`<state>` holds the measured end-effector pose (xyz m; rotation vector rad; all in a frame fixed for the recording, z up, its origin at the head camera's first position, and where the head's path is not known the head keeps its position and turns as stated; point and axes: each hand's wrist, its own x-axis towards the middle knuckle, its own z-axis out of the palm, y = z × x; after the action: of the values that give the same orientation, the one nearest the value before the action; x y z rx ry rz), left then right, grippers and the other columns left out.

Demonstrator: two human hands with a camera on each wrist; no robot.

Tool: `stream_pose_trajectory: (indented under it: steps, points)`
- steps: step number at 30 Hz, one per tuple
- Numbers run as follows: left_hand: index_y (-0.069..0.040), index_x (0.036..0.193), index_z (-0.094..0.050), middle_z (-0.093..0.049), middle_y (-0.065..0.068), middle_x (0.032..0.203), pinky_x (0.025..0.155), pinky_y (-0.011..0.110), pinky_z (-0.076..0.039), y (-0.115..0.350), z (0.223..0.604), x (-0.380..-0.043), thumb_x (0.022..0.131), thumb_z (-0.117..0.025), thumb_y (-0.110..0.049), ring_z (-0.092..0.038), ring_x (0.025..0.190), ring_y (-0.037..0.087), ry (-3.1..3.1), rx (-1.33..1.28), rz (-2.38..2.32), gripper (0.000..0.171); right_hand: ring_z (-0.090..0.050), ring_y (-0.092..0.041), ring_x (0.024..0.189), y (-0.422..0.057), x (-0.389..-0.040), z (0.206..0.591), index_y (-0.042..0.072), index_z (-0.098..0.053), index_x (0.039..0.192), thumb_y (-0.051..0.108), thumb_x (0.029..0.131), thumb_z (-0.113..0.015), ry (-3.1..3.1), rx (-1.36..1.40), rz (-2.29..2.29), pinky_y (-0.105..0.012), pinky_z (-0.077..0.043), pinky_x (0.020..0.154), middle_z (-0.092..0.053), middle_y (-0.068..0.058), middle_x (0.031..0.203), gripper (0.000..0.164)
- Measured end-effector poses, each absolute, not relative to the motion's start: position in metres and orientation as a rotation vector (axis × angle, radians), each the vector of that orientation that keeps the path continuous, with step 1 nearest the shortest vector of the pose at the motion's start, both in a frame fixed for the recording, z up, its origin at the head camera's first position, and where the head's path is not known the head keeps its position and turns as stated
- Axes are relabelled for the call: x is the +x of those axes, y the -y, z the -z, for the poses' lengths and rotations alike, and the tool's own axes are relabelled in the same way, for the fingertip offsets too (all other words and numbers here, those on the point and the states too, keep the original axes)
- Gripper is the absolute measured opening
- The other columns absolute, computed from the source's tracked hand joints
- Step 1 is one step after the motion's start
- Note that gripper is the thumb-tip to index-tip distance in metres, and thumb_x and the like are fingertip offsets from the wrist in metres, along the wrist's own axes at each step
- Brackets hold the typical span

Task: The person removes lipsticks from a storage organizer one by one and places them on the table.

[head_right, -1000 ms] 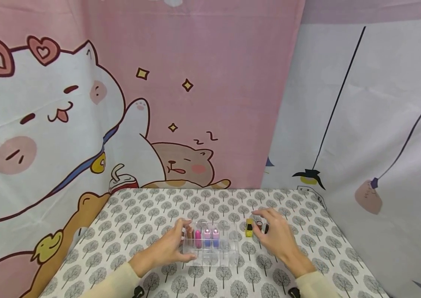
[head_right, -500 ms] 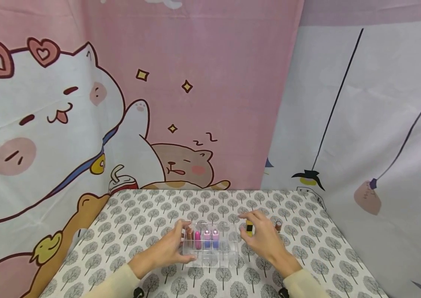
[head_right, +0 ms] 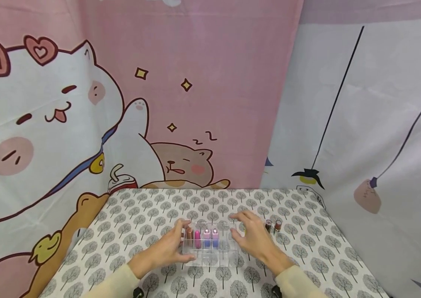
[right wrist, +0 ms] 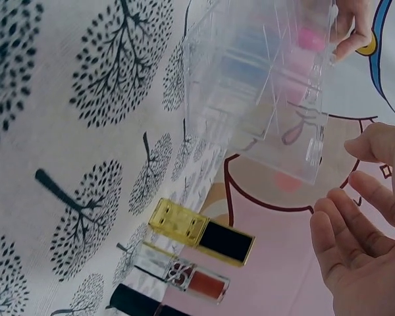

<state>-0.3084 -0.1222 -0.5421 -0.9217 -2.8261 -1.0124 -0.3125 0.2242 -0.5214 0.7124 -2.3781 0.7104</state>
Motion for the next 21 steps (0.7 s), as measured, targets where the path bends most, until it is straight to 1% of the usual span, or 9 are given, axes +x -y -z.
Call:
stream_pose_trajectory:
  steps: [3,5,7,9,12,16,21]
  points:
    - [-0.006,0.171,-0.031,-0.063,0.015,0.154,0.107,0.037,-0.069,0.122,0.542,-0.309,0.090,-0.103,-0.045,-0.069,0.109,0.015,2.826,-0.923,1.023,0.114,-0.080,-0.023,0.109,-0.220,-0.314,0.522,0.009,-0.082,0.132,0.003,0.089,-0.096,2.339,0.760,-0.720,-0.043,-0.075,0.096,-0.083,-0.007,0.127,0.045]
    - [-0.005,0.170,-0.031,-0.061,0.017,0.160,0.110,0.040,-0.069,0.122,0.543,-0.309,0.090,-0.102,-0.044,-0.070,0.113,0.018,2.823,-0.925,1.026,0.114,-0.080,-0.023,0.106,-0.217,-0.314,0.522,0.007,-0.082,0.132,0.001,0.088,-0.095,2.320,0.788,-0.737,-0.042,-0.075,0.092,-0.084,-0.009,0.126,0.046]
    - [-0.005,0.170,-0.031,-0.060,0.017,0.162,0.113,0.042,-0.068,0.122,0.543,-0.310,0.091,-0.102,-0.044,-0.070,0.113,0.020,2.825,-0.927,1.024,0.113,-0.080,-0.021,0.104,-0.214,-0.314,0.523,0.007,-0.082,0.132,0.001,0.088,-0.095,2.316,0.799,-0.746,-0.040,-0.075,0.091,-0.083,-0.009,0.126,0.046]
    - [-0.005,0.171,-0.031,-0.059,0.017,0.164,0.116,0.044,-0.068,0.122,0.544,-0.310,0.091,-0.102,-0.044,-0.071,0.116,0.021,2.824,-0.926,1.022,0.113,-0.078,-0.018,0.102,-0.211,-0.313,0.523,0.007,-0.082,0.132,0.001,0.089,-0.094,2.328,0.798,-0.756,-0.038,-0.074,0.089,-0.084,-0.009,0.127,0.045]
    - [-0.006,0.171,-0.031,-0.059,0.016,0.164,0.117,0.044,-0.067,0.123,0.545,-0.311,0.092,-0.102,-0.044,-0.072,0.119,0.023,2.827,-0.921,1.029,0.113,-0.076,-0.014,0.100,-0.207,-0.313,0.524,0.008,-0.081,0.133,0.003,0.091,-0.093,2.369,0.780,-0.762,-0.035,-0.073,0.089,-0.083,-0.008,0.129,0.044]
    - [-0.006,0.171,-0.031,-0.059,0.016,0.164,0.118,0.045,-0.067,0.122,0.545,-0.311,0.092,-0.102,-0.044,-0.073,0.121,0.024,2.824,-0.926,1.033,0.113,-0.075,-0.013,0.102,-0.202,-0.312,0.526,0.009,-0.081,0.134,0.005,0.092,-0.094,2.418,0.769,-0.776,-0.031,-0.072,0.089,-0.082,-0.007,0.130,0.044]
    - [-0.005,0.169,-0.032,-0.054,0.020,0.172,0.123,0.051,-0.065,0.123,0.546,-0.311,0.091,-0.102,-0.043,-0.073,0.130,0.030,2.818,-0.926,1.026,0.112,-0.074,-0.012,0.101,-0.195,-0.310,0.528,0.012,-0.081,0.134,0.008,0.093,-0.094,2.443,0.760,-0.763,-0.032,-0.069,0.092,-0.081,-0.004,0.131,0.043]
